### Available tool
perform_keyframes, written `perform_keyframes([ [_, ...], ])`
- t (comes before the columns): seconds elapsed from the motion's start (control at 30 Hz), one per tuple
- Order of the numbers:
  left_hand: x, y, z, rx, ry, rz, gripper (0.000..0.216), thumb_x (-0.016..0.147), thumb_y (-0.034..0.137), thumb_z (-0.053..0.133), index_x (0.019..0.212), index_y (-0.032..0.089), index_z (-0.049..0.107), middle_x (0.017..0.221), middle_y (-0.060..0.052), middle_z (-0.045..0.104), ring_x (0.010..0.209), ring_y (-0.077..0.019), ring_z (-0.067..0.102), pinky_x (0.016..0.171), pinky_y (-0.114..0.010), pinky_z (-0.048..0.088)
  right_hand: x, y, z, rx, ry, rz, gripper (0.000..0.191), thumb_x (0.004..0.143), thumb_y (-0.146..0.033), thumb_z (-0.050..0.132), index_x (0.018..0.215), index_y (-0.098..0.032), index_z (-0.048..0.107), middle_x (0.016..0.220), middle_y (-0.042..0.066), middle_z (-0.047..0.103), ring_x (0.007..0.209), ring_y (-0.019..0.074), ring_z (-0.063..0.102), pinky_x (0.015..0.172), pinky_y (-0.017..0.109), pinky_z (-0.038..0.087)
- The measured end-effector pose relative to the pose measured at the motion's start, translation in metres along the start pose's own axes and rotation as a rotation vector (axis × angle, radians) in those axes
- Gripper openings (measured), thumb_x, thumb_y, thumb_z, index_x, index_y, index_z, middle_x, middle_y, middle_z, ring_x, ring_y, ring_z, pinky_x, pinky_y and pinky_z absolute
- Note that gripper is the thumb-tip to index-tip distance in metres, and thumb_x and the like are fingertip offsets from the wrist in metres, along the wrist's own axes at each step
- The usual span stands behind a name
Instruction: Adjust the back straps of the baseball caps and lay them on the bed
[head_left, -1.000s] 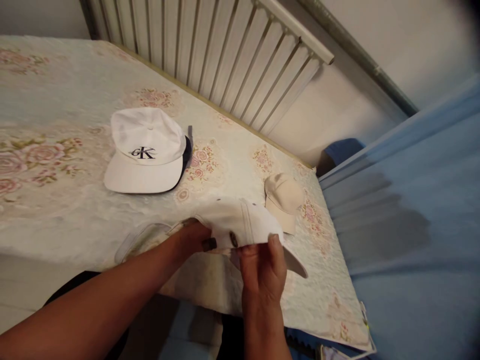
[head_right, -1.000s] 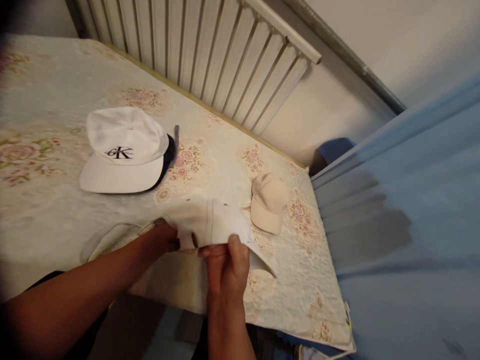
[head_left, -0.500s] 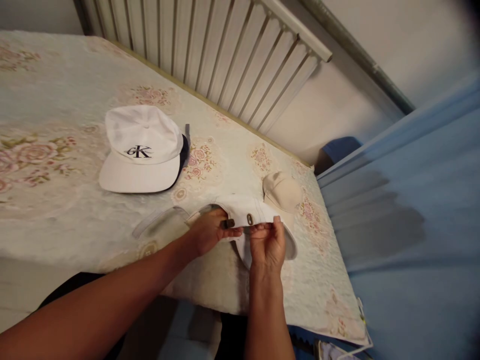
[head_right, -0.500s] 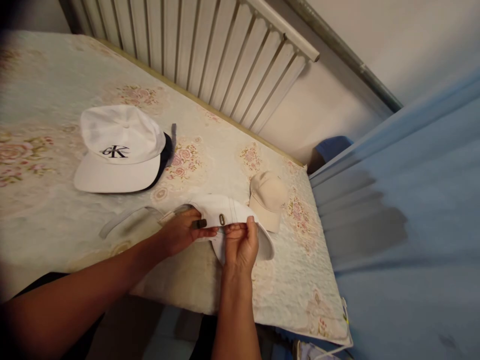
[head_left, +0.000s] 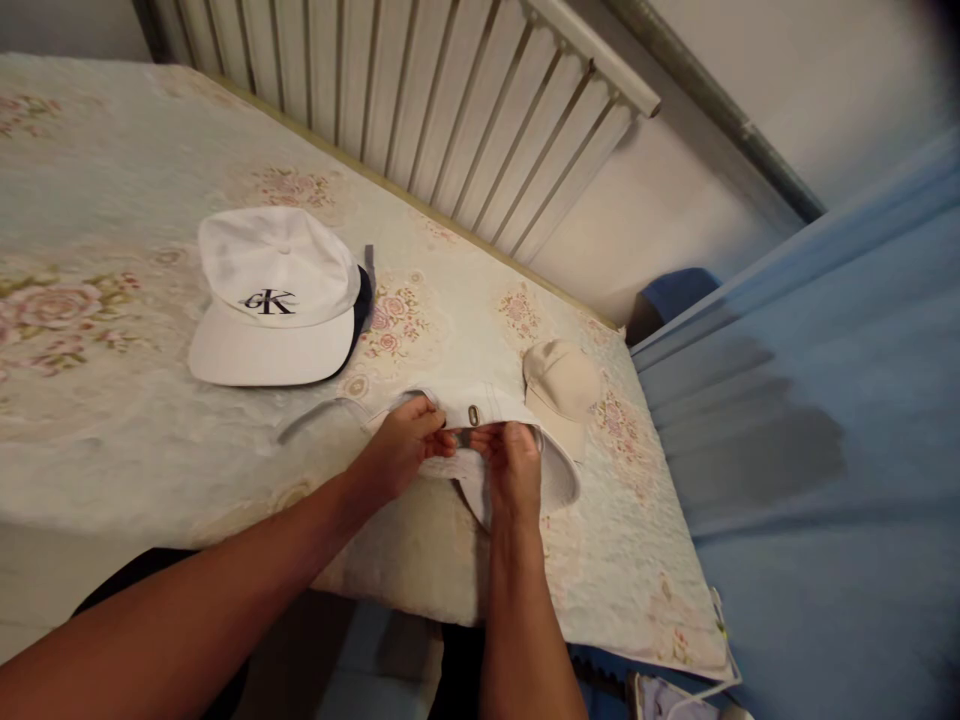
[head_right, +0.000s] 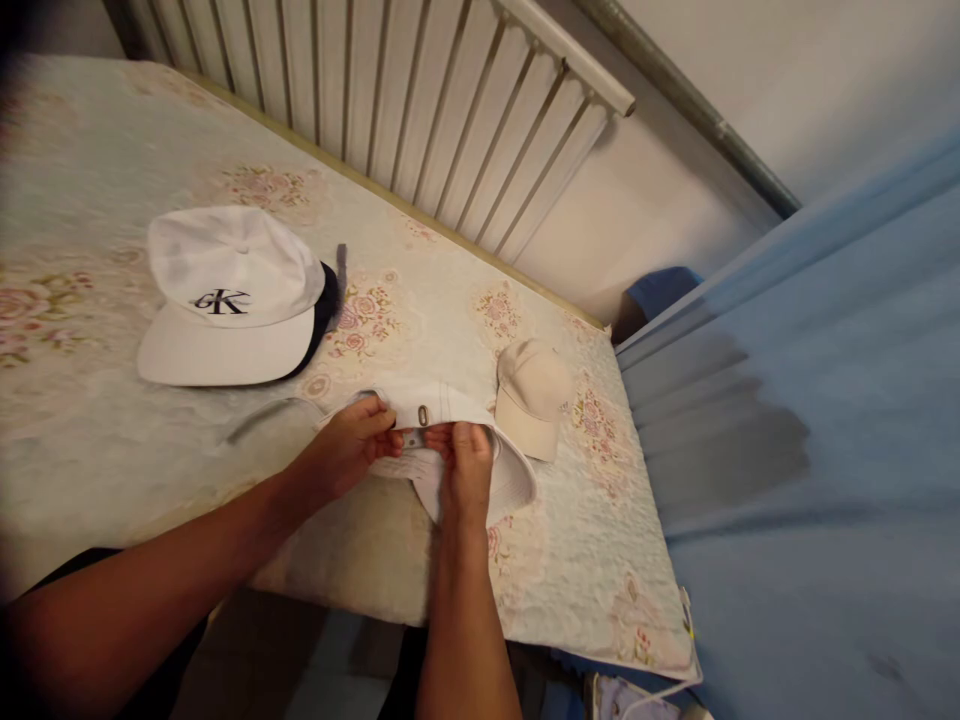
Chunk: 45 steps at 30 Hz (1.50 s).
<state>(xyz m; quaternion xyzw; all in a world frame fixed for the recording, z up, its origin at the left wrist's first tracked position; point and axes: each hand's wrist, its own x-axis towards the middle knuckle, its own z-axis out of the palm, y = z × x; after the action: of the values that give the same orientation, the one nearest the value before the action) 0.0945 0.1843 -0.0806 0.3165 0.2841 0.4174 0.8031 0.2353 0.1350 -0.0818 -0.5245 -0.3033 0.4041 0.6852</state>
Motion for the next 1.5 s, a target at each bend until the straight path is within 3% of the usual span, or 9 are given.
perform_keyframes([
  [0.1,0.0,0.006,-0.002,-0.024,0.003,0.013,0.01,0.081,0.017,0.058,0.074,0.017,0.052,0.067,0.003,0.057,0.057,-0.0082,0.058,0.056,-0.02,0.049,-0.009,-0.003,0.001,-0.409,-0.254,-0.059,0.018,0.079,-0.032,0.066,0.091,-0.019,0.07,0.094,0.004,0.074,0.088,0.0185,0.067,0.086,0.034,0.051],
  [0.23,-0.001,0.01,-0.001,-0.031,0.019,-0.031,0.013,0.082,0.019,0.059,0.072,0.018,0.05,0.065,0.003,0.057,0.057,-0.0086,0.058,0.057,-0.019,0.049,-0.024,-0.006,0.006,-0.847,-0.577,-0.268,0.044,0.073,-0.019,0.071,0.117,-0.026,0.066,0.121,0.005,0.066,0.116,0.0242,0.056,0.103,0.042,0.04],
  [0.47,0.0,0.014,-0.001,-0.018,0.038,-0.092,0.015,0.087,0.017,0.057,0.075,0.017,0.047,0.071,-0.001,0.063,0.054,-0.0067,0.059,0.054,-0.016,0.046,-0.032,0.013,0.014,-1.452,-0.561,-0.395,0.057,0.072,-0.002,0.05,0.127,-0.016,0.059,0.106,0.015,0.064,0.097,0.0269,0.056,0.086,0.04,0.045],
  [0.7,-0.003,0.019,0.002,-0.013,0.07,-0.146,0.014,0.09,0.017,0.055,0.077,0.017,0.049,0.072,-0.003,0.066,0.051,-0.0067,0.059,0.052,-0.016,0.047,-0.052,0.004,0.023,-1.23,-0.728,-0.291,0.045,0.071,-0.001,0.052,0.109,-0.019,0.065,0.105,0.009,0.065,0.097,0.0225,0.058,0.084,0.034,0.047],
  [0.83,-0.006,0.019,0.005,-0.001,0.087,-0.176,0.015,0.091,0.018,0.051,0.077,0.018,0.048,0.07,-0.003,0.065,0.052,-0.0081,0.06,0.053,-0.018,0.049,-0.048,-0.005,0.019,-0.935,-0.792,-0.101,0.029,0.074,-0.018,0.069,0.102,-0.023,0.069,0.094,0.003,0.07,0.088,0.0215,0.062,0.08,0.034,0.049],
  [1.0,-0.006,0.015,0.007,0.02,0.084,-0.152,0.02,0.092,0.02,0.044,0.072,0.021,0.043,0.058,0.003,0.054,0.052,-0.0127,0.062,0.053,-0.024,0.051,-0.028,-0.008,0.015,-0.451,-0.394,0.119,0.026,0.07,-0.021,0.071,0.096,-0.021,0.07,0.088,0.001,0.072,0.076,0.0163,0.066,0.074,0.03,0.051],
  [1.1,-0.007,0.015,0.007,0.166,0.126,-0.035,0.023,0.088,0.021,0.047,0.066,0.021,0.041,0.052,0.005,0.049,0.044,-0.0108,0.054,0.046,-0.021,0.043,-0.024,-0.003,0.019,-0.243,-0.335,0.138,0.027,0.066,-0.022,0.074,0.092,-0.02,0.069,0.088,0.002,0.073,0.078,0.0165,0.067,0.073,0.029,0.052],
  [1.27,-0.016,0.016,0.004,0.54,0.108,0.054,0.031,0.089,0.025,0.044,0.058,0.021,0.044,0.044,0.004,0.047,0.036,-0.0092,0.042,0.04,-0.021,0.033,-0.023,0.007,0.023,-0.311,-0.149,0.082,0.016,0.073,-0.033,0.069,0.074,-0.018,0.064,0.062,-0.004,0.064,0.057,0.0112,0.058,0.059,0.023,0.046],
  [1.5,-0.028,0.01,-0.008,0.617,-0.103,-0.026,0.032,0.092,0.037,0.035,0.068,0.021,0.048,0.051,0.004,0.049,0.035,-0.01,0.042,0.036,-0.022,0.036,-0.028,0.009,0.036,-0.405,-0.055,0.088,0.026,0.071,-0.038,0.069,0.059,-0.017,0.059,0.049,-0.005,0.055,0.048,0.0105,0.05,0.05,0.024,0.038],
])
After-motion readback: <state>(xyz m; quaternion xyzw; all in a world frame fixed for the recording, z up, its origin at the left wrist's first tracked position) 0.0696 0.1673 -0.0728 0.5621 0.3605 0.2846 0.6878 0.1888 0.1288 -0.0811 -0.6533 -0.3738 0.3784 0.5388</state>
